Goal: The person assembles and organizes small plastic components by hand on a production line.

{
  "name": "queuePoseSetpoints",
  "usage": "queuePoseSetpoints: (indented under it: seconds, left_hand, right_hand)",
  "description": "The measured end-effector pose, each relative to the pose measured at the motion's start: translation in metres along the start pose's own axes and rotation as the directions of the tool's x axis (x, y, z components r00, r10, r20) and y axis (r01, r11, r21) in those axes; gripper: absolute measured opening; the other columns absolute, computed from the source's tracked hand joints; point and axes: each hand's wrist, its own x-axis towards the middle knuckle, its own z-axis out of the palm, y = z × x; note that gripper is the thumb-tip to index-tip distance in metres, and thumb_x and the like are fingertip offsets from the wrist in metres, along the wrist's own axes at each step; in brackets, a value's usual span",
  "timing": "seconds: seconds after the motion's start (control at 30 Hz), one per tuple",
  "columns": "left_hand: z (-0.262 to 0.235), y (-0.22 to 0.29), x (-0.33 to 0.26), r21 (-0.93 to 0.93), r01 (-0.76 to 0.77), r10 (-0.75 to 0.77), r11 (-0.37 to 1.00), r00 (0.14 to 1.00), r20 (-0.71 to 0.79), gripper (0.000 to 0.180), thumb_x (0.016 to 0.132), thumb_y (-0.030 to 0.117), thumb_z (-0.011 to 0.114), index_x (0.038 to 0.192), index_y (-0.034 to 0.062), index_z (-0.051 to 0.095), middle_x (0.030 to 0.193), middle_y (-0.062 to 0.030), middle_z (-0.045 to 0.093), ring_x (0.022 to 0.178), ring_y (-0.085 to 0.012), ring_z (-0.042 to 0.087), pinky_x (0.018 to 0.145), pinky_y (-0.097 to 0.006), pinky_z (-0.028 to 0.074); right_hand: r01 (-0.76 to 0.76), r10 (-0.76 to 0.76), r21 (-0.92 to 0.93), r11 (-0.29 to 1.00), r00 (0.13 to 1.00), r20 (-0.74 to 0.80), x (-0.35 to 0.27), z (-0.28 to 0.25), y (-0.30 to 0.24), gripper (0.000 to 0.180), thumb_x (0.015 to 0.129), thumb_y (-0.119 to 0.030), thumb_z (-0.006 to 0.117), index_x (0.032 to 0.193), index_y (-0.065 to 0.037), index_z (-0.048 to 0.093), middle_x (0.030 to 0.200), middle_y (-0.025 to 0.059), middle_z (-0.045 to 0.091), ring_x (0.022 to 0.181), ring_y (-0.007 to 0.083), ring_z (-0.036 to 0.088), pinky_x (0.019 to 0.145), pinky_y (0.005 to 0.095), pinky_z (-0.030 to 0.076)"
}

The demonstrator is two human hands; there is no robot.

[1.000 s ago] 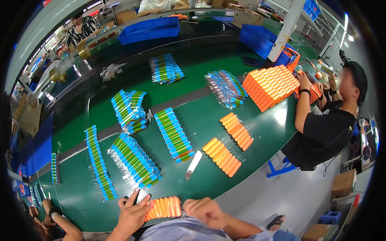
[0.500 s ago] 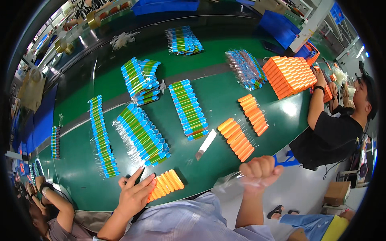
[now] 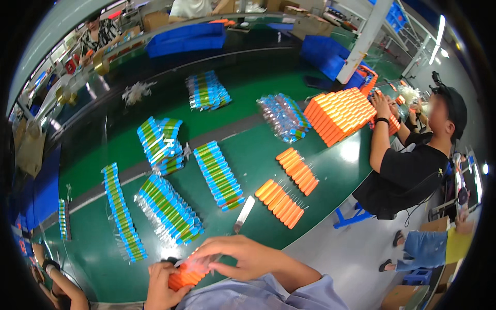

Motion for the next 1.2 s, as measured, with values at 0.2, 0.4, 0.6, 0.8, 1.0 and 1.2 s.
queuePoseSetpoints:
  seconds: [0.2, 0.4, 0.6, 0.8, 1.0, 1.2]
  left_hand:
    - [-0.005, -0.011, -0.025, -0.511, 0.140, -0.098, 0.848, 0.989, 0.109, 0.055, 0.073, 0.003, 0.085, 0.121, 0.0029, 0.060, 0.119, -0.0157, 0.060, 0.113, -0.0286, 0.060, 0.095, -0.040, 0.050]
    - [-0.010, 0.006, -0.016, -0.677, 0.206, -0.144, 0.707, 0.979, 0.147, 0.040, 0.074, 0.000, 0.084, 0.111, 0.0007, 0.068, 0.110, -0.0101, 0.064, 0.100, -0.0195, 0.065, 0.083, -0.033, 0.054]
    - [0.013, -0.042, -0.044, -0.543, 0.185, -0.205, 0.819, 0.979, 0.025, 0.009, 0.092, 0.006, 0.072, 0.096, -0.0019, 0.072, 0.090, -0.0076, 0.071, 0.081, -0.0153, 0.068, 0.071, -0.029, 0.055]
    - [-0.012, -0.017, -0.050, -0.868, 0.124, -0.365, 0.482, 0.928, -0.070, 0.014, 0.096, 0.011, 0.070, 0.096, -0.0028, 0.068, 0.088, -0.0139, 0.070, 0.066, -0.0233, 0.069, 0.063, -0.036, 0.058]
    - [-0.023, -0.035, -0.077, -0.790, -0.023, -0.267, 0.612, 0.935, -0.234, 0.034, 0.088, 0.027, 0.082, 0.097, -0.0045, 0.073, 0.101, -0.0100, 0.064, 0.067, -0.0225, 0.067, 0.060, -0.036, 0.057]
    - [-0.022, -0.014, -0.084, -0.895, 0.143, -0.362, 0.423, 0.932, -0.023, 0.038, 0.085, 0.032, 0.085, 0.097, -0.0030, 0.075, 0.096, -0.0082, 0.064, 0.086, -0.0207, 0.064, 0.078, -0.035, 0.051]
  right_hand:
    - [-0.013, 0.005, 0.115, 0.993, 0.997, 0.072, 0.012, 0.033, 0.013, 0.040, 0.094, 0.006, 0.065, 0.133, -0.001, 0.060, 0.118, 0.0143, 0.072, 0.106, 0.0227, 0.072, 0.093, 0.0340, 0.058]
    - [0.239, -0.259, -0.314, 0.919, 0.966, -0.024, 0.035, 0.073, 0.014, 0.021, 0.083, -0.018, 0.077, 0.102, -0.009, 0.075, 0.102, 0.0064, 0.070, 0.097, 0.0260, 0.064, 0.086, 0.0394, 0.050]
    - [0.056, -0.251, -0.696, 0.716, 0.951, -0.182, 0.035, 0.067, 0.004, 0.053, 0.077, -0.037, 0.086, 0.118, -0.009, 0.068, 0.123, 0.0071, 0.062, 0.109, 0.0291, 0.061, 0.098, 0.0461, 0.045]
    - [-0.017, -0.003, -0.250, 0.968, 0.997, -0.079, -0.028, 0.045, 0.005, 0.044, 0.085, -0.019, 0.081, 0.123, -0.002, 0.066, 0.113, 0.0148, 0.066, 0.090, 0.0245, 0.067, 0.079, 0.0344, 0.056]
    - [-0.187, 0.365, -0.414, 0.891, 0.838, 0.406, -0.080, 0.063, 0.022, 0.027, 0.096, -0.025, 0.065, 0.108, -0.002, 0.071, 0.102, 0.0141, 0.071, 0.098, 0.0351, 0.066, 0.089, 0.0463, 0.052]
    - [0.061, 0.028, -0.692, 0.720, 0.993, 0.117, -0.104, 0.090, 0.065, 0.032, 0.089, -0.026, 0.067, 0.113, -0.005, 0.066, 0.111, 0.0176, 0.069, 0.106, 0.0403, 0.064, 0.096, 0.0499, 0.048]
